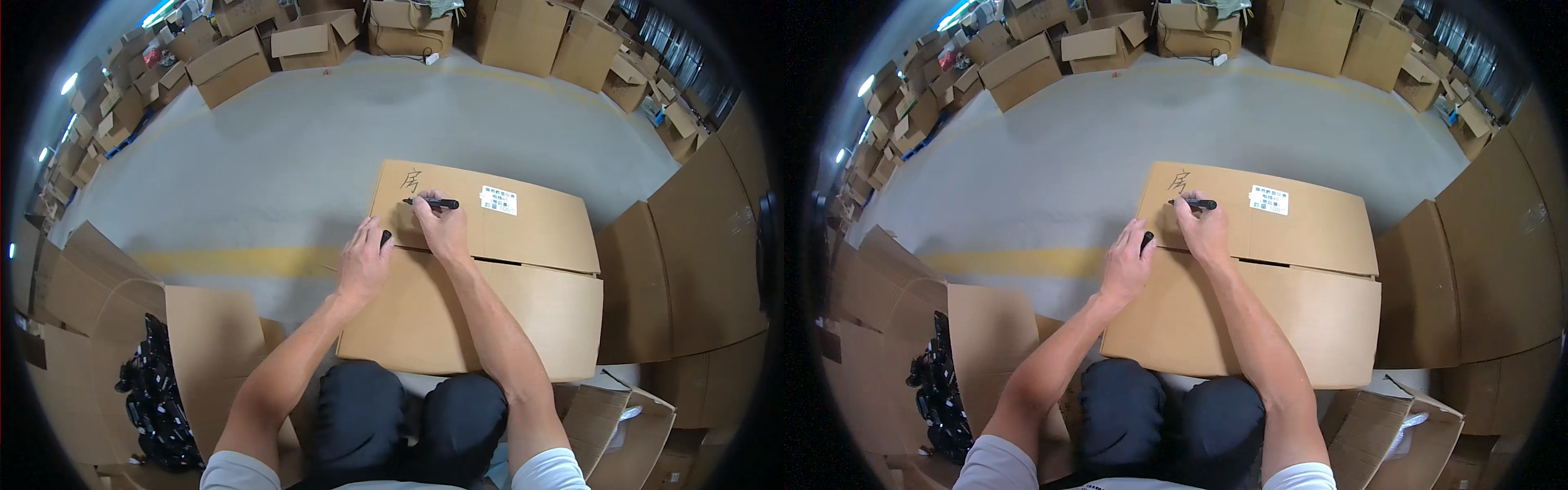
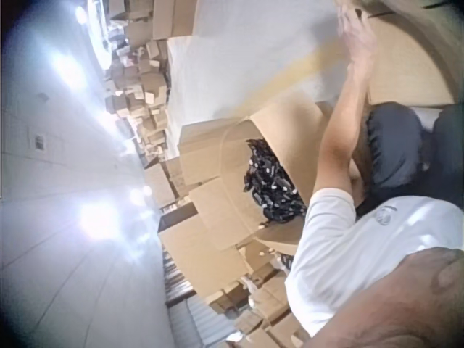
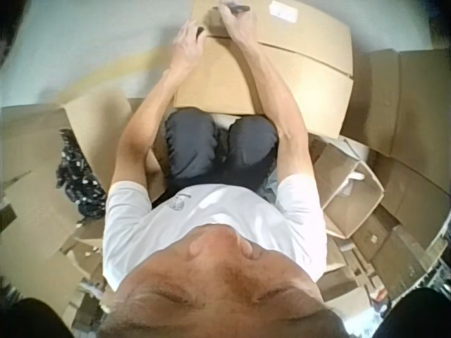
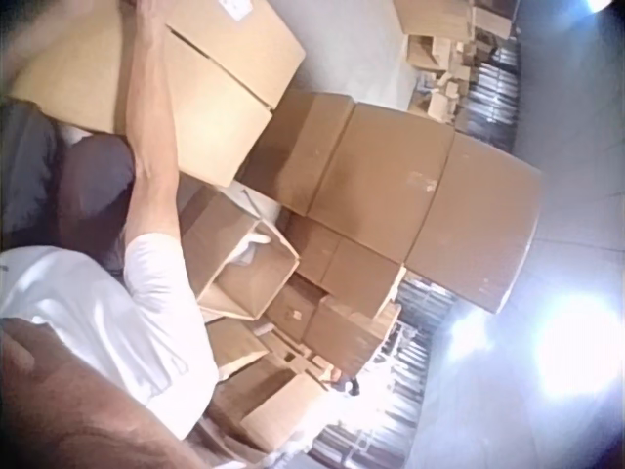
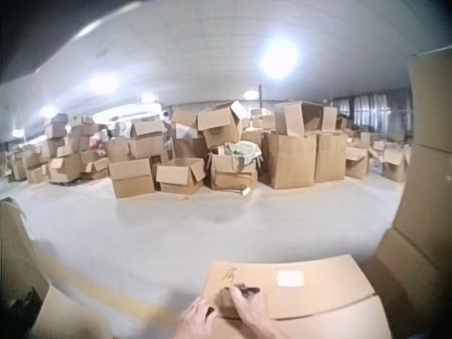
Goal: The person packs electronic components into cardboard boxes by first wrapping them in bubble wrap, then placing them into the boxes, and finally sealing each box with a tape dispenser.
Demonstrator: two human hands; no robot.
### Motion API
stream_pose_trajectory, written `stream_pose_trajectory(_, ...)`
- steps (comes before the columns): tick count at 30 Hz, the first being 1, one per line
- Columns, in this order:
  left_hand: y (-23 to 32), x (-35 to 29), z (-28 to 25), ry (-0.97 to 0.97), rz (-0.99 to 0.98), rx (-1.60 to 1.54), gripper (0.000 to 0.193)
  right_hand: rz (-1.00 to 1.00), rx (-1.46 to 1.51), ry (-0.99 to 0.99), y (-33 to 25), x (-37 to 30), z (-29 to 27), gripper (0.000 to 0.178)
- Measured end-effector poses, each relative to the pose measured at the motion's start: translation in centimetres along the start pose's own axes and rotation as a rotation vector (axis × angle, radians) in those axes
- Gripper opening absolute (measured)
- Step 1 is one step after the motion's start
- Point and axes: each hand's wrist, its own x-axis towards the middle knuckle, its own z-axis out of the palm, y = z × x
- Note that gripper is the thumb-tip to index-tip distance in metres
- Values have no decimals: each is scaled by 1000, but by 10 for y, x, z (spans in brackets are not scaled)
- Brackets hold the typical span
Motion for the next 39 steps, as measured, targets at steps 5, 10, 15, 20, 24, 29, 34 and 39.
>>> stream_pose_trajectory(5, -1, 0, -1, -3, 17, 1, 39, -42, -69, -1, -4, -1, 2, 21)
stream_pose_trajectory(10, -1, 1, -2, -2, 23, -10, 37, -29, -28, 35, 0, 1, 2, 21)
stream_pose_trajectory(15, 3, 2, -4, -47, -21, -29, 35, -186, -206, 80, 12, 6, 2, 20)
stream_pose_trajectory(20, 3, 1, -7, -25, -18, -27, 36, -130, -163, 61, 8, 5, 4, 19)
stream_pose_trajectory(24, 2, 2, -6, -9, 1, -34, 36, -37, -99, 24, 6, 4, 0, 19)
stream_pose_trajectory(29, 4, 2, -4, 14, 16, -27, 34, -22, 90, 28, 0, 2, -4, 19)
stream_pose_trajectory(34, -1, -1, -4, 45, 24, 2, 29, -44, 2, -97, -5, -7, 2, 18)
stream_pose_trajectory(39, 4, 0, -6, 81, 40, -28, 29, -47, -34, -132, -2, -6, 0, 18)
